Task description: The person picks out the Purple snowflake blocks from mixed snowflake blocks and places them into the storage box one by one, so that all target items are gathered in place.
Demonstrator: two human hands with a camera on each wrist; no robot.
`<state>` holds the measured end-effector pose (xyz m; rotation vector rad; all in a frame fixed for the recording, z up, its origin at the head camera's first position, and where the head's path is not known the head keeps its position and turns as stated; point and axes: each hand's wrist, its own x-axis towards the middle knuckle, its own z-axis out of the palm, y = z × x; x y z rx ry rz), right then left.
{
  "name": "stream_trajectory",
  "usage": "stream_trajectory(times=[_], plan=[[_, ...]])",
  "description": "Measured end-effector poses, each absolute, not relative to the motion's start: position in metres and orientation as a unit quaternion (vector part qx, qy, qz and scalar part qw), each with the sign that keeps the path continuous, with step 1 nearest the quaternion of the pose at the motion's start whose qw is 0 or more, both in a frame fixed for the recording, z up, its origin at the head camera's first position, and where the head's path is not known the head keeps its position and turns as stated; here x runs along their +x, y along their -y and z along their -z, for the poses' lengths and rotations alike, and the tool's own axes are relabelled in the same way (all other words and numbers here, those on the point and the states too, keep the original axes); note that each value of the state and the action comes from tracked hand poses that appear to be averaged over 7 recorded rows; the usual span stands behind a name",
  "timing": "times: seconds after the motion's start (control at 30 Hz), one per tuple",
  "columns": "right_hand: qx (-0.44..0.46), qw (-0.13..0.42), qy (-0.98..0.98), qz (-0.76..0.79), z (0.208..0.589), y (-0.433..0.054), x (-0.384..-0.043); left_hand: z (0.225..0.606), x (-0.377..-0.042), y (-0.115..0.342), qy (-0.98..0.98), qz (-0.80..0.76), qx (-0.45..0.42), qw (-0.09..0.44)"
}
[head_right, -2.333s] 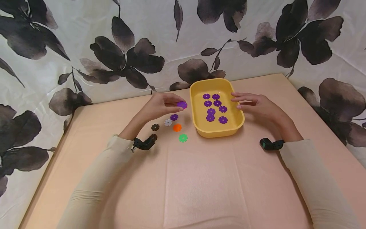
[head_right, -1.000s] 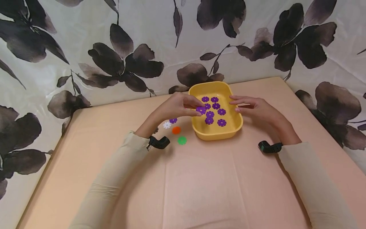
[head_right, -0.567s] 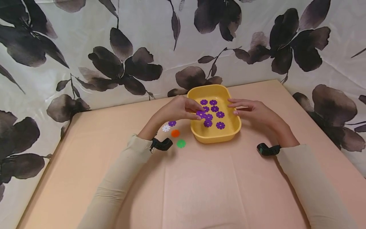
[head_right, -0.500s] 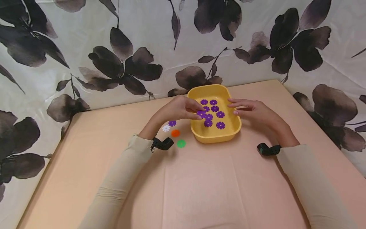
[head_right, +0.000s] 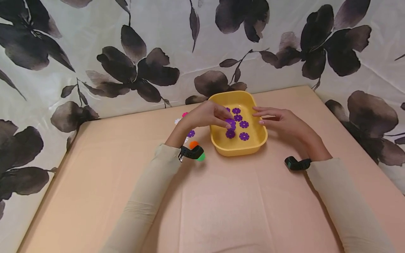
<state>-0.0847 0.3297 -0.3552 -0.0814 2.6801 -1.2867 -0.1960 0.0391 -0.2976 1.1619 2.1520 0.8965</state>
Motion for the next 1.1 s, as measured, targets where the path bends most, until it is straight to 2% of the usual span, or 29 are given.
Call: stream_trajectory(times=[0.63,0.83,1.1], plan=[[-0.026,0.083,-0.889,0.449,0.355,-0.327,-0.089,0.292,-0.215,-0.077,-0.807,-0.298,0.428,0.278],[-0.026,0.084,-0.895,0.438,0.355,-0.329,-0.092,0.286,-0.222,-0.093,-0.804,-0.243,0.472,0.269],[-0.031,0.091,-0.887,0.451,0.353,-0.331,-0.094,0.281,-0.238,-0.112,-0.767,-0.216,0.529,0.292]])
